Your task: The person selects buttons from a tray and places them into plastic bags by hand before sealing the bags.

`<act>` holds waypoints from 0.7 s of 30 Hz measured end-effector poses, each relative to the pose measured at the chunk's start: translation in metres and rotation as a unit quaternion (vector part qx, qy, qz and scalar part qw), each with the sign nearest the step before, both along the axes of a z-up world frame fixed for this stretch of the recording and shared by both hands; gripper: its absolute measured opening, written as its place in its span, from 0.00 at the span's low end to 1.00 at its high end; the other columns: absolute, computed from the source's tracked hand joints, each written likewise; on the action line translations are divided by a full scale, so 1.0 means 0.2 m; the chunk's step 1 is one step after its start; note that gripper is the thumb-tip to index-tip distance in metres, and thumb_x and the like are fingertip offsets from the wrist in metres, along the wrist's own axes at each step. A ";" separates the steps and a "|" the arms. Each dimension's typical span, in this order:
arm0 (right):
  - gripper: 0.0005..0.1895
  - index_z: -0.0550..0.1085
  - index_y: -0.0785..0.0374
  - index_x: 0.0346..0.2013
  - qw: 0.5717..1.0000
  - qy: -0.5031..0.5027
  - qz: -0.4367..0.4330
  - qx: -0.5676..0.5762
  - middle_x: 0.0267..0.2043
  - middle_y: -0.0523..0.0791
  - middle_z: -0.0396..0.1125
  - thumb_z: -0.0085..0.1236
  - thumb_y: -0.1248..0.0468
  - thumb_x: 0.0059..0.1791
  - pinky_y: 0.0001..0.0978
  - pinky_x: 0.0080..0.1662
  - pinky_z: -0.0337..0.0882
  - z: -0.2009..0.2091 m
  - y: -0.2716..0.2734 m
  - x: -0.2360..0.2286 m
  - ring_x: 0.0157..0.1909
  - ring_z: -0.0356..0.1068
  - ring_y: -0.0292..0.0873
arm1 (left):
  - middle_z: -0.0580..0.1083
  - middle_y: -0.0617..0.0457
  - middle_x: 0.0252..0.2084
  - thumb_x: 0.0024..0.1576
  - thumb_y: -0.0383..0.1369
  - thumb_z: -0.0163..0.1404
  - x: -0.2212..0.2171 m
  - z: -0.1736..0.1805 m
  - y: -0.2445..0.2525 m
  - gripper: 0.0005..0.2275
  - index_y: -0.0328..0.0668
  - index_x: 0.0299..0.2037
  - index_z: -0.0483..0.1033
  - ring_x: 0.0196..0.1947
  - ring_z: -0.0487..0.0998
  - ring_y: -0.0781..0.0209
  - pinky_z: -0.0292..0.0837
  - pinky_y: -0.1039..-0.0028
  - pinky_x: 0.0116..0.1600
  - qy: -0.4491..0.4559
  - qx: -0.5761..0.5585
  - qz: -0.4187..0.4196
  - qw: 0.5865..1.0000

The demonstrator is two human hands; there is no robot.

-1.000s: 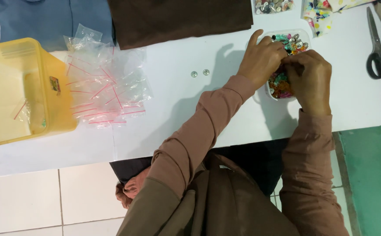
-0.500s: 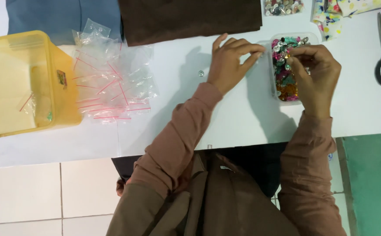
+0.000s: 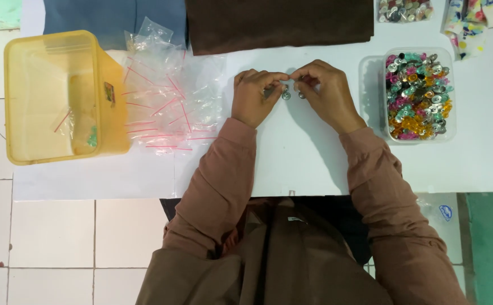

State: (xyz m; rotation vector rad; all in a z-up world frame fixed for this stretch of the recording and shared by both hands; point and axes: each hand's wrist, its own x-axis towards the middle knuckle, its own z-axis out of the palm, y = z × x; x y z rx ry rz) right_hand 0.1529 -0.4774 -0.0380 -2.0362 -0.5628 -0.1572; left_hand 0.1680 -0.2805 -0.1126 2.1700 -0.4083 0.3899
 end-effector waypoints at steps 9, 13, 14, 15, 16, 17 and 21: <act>0.08 0.80 0.71 0.46 0.999 -0.024 -0.005 -0.027 0.38 0.54 0.71 0.60 0.80 0.53 0.37 0.43 0.74 -0.03 -0.05 -0.01 0.42 0.70 0.49 | 0.75 0.65 0.34 0.60 0.31 0.56 -0.01 0.05 0.00 0.10 0.63 0.48 0.82 0.41 0.75 0.62 0.62 0.49 0.64 0.012 0.008 -0.022 1.000; 0.08 0.80 0.71 0.45 0.994 -0.068 -0.003 -0.080 0.39 0.55 0.71 0.57 0.80 0.54 0.40 0.46 0.72 -0.01 -0.05 -0.03 0.44 0.67 0.50 | 0.75 0.65 0.35 0.61 0.33 0.56 -0.02 0.05 0.00 0.09 0.63 0.49 0.81 0.43 0.75 0.61 0.61 0.47 0.65 0.000 0.013 -0.040 0.999; 0.08 0.80 0.71 0.45 0.994 -0.067 -0.004 -0.080 0.39 0.55 0.71 0.57 0.80 0.54 0.40 0.46 0.72 -0.01 -0.05 -0.03 0.44 0.67 0.50 | 0.75 0.65 0.35 0.61 0.33 0.56 -0.02 0.05 0.00 0.09 0.63 0.49 0.81 0.43 0.75 0.61 0.61 0.47 0.65 0.000 0.013 -0.041 0.999; 0.08 0.80 0.72 0.45 0.993 -0.076 -0.009 -0.089 0.39 0.55 0.70 0.57 0.80 0.54 0.41 0.47 0.72 -0.02 -0.06 -0.04 0.45 0.66 0.51 | 0.74 0.65 0.37 0.60 0.34 0.57 -0.03 0.06 -0.01 0.09 0.63 0.49 0.81 0.43 0.73 0.62 0.61 0.48 0.64 -0.021 0.029 -0.044 0.998; 0.09 0.80 0.73 0.46 0.991 -0.086 -0.013 -0.099 0.39 0.55 0.69 0.56 0.80 0.54 0.41 0.47 0.71 -0.02 -0.06 -0.03 0.45 0.65 0.51 | 0.73 0.65 0.38 0.58 0.36 0.59 -0.03 0.06 -0.01 0.09 0.63 0.49 0.81 0.44 0.72 0.63 0.61 0.49 0.64 -0.044 0.044 -0.046 0.997; 0.09 0.80 0.73 0.46 0.991 -0.086 -0.014 -0.099 0.39 0.55 0.69 0.56 0.80 0.54 0.41 0.47 0.71 -0.03 -0.07 -0.03 0.45 0.65 0.51 | 0.73 0.65 0.38 0.58 0.36 0.59 -0.02 0.06 -0.01 0.09 0.63 0.49 0.81 0.44 0.72 0.63 0.61 0.49 0.64 -0.044 0.044 -0.047 0.997; 0.10 0.81 0.70 0.46 0.992 -0.076 -0.022 -0.095 0.39 0.54 0.69 0.57 0.80 0.54 0.39 0.45 0.71 -0.06 -0.10 -0.03 0.44 0.65 0.50 | 0.72 0.63 0.42 0.57 0.37 0.61 -0.01 0.04 -0.03 0.10 0.60 0.49 0.81 0.46 0.70 0.62 0.60 0.48 0.64 -0.076 0.081 -0.050 0.993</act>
